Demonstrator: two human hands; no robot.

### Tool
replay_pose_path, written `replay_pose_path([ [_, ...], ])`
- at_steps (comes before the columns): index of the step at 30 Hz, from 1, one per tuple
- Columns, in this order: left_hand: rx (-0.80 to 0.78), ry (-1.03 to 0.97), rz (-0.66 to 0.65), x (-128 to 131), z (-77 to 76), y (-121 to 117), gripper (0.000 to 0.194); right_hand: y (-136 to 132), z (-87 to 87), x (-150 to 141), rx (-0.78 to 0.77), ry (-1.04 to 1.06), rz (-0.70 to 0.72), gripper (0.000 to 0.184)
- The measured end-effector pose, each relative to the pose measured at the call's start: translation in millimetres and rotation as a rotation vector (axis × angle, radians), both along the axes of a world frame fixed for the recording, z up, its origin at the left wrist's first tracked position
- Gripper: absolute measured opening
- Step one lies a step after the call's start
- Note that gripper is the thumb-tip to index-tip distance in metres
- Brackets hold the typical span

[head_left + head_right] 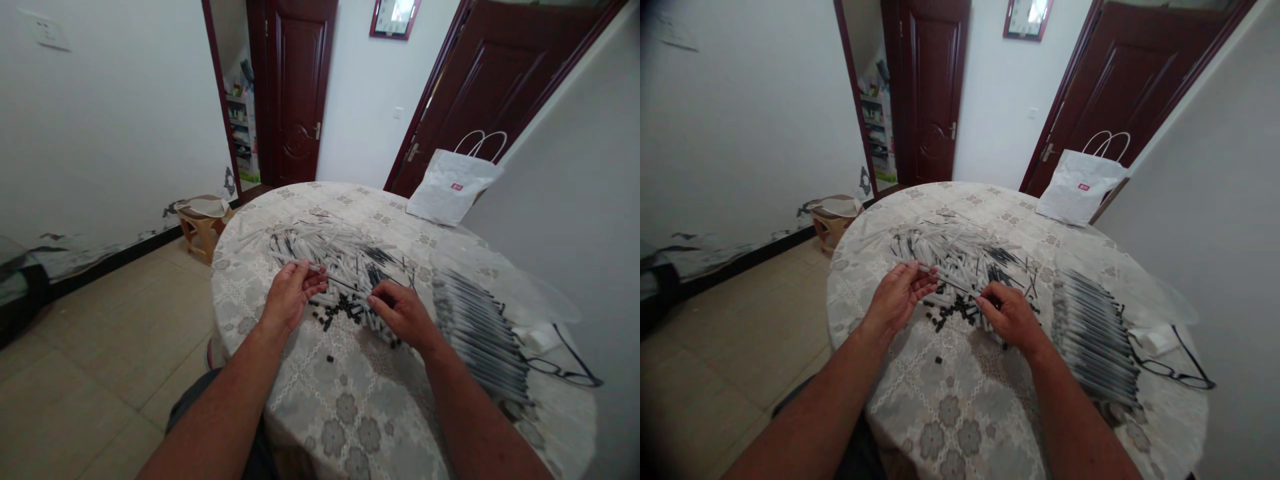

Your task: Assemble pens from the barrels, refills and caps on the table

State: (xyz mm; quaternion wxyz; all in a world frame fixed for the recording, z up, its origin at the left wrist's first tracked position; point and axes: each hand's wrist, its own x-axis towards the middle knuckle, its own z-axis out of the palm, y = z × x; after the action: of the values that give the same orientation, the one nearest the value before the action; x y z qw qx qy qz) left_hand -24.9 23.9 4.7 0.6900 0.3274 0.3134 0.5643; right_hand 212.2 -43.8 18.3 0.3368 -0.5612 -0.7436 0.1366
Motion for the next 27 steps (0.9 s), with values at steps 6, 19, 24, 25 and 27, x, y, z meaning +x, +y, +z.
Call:
replay_pose_path([
  [6,0.004,-0.018,-0.005,-0.3,0.4,-0.3,0.028,-0.8,-0.2,4.2,0.001,0.009,0.006,0.025],
  [19,0.024,0.142,-0.280,12.4,-5.7,-14.0,0.033,0.2,-9.7,-12.5,-0.040,0.103,0.061,0.026],
  [24,-0.055,0.058,-0.528,19.2,-6.1,-26.8,0.029,-2.1,-20.7,-22.7,-0.029,0.247,0.101,0.028],
  [25,-0.063,0.034,-0.544,19.1,-5.2,-27.6,0.027,-2.9,-21.9,-22.9,-0.033,0.284,0.103,0.028],
  [27,-0.080,-0.020,-0.557,17.3,-3.0,-26.7,0.024,-4.7,-21.7,-22.6,-0.049,0.351,0.122,0.030],
])
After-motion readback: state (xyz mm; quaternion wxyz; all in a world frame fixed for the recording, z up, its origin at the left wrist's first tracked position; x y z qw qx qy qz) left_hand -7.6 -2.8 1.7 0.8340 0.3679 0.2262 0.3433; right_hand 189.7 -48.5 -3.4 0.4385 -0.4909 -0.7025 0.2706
